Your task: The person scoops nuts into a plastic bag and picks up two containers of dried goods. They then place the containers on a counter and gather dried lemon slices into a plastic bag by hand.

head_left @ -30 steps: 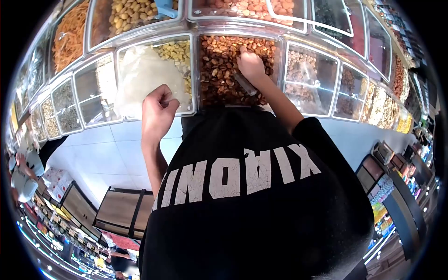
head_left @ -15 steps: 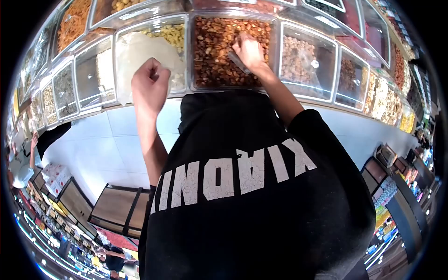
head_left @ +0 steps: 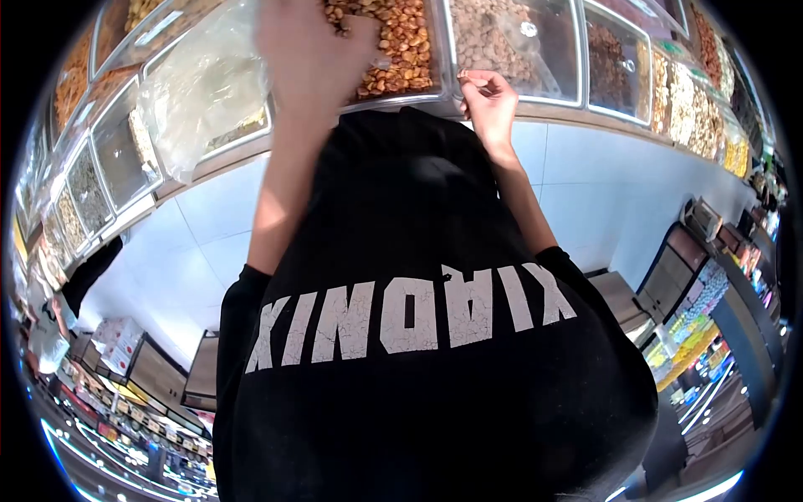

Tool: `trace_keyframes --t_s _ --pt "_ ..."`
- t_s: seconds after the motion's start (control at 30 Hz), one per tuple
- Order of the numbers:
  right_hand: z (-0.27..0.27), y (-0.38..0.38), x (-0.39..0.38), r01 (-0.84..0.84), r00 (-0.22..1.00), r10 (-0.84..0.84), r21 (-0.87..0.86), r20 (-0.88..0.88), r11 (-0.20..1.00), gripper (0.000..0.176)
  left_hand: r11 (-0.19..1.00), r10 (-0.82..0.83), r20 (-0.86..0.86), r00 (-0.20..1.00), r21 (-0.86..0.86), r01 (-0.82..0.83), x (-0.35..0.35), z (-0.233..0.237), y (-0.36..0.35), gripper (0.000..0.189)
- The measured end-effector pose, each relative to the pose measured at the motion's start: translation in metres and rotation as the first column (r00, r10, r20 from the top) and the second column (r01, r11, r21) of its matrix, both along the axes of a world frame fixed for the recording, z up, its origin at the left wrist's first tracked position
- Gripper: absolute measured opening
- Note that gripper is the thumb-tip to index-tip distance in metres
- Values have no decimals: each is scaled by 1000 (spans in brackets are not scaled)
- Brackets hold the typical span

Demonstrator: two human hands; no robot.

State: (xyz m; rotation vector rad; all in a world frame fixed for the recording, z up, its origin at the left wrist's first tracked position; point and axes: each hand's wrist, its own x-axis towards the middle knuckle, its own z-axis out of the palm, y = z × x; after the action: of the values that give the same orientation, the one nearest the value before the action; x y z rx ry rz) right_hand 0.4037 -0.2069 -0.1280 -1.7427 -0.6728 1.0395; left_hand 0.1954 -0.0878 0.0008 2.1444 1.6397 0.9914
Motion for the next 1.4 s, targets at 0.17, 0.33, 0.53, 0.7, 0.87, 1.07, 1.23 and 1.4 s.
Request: trace_keyframes --t_s 0.17,0.33,0.53,0.7,0.87,1.07,1.23,1.4 --pt "2 -31 27 162 977 -157 26 -142 986 8 867 -417 138 898 -235 439 122 -90 -13 41" --pt "8 -64 61 151 980 -152 -19 -129 988 7 765 -620 -131 774 -320 559 215 -138 8 53" --pt "-30 -90 92 204 900 -232 -116 -368 972 11 688 -708 -94 700 -314 654 265 -183 50 36" --pt "-64 -86 117 174 849 -103 89 -518 981 14 545 -828 -367 423 -355 759 268 -169 72 41" --pt "-70 -64 139 223 851 -154 79 -502 972 14 538 -740 48 671 -558 632 252 -95 66 36" --pt "-30 -59 110 307 907 -317 -81 -278 948 24 529 -698 131 705 -569 629 256 -114 67 21" --pt "-32 -85 108 194 957 -224 -166 -186 967 25 497 -686 180 705 -591 635 264 -160 63 48" --pt "-15 -79 98 68 987 -96 -209 -131 976 23 378 -505 345 791 -736 562 248 -127 50 61"
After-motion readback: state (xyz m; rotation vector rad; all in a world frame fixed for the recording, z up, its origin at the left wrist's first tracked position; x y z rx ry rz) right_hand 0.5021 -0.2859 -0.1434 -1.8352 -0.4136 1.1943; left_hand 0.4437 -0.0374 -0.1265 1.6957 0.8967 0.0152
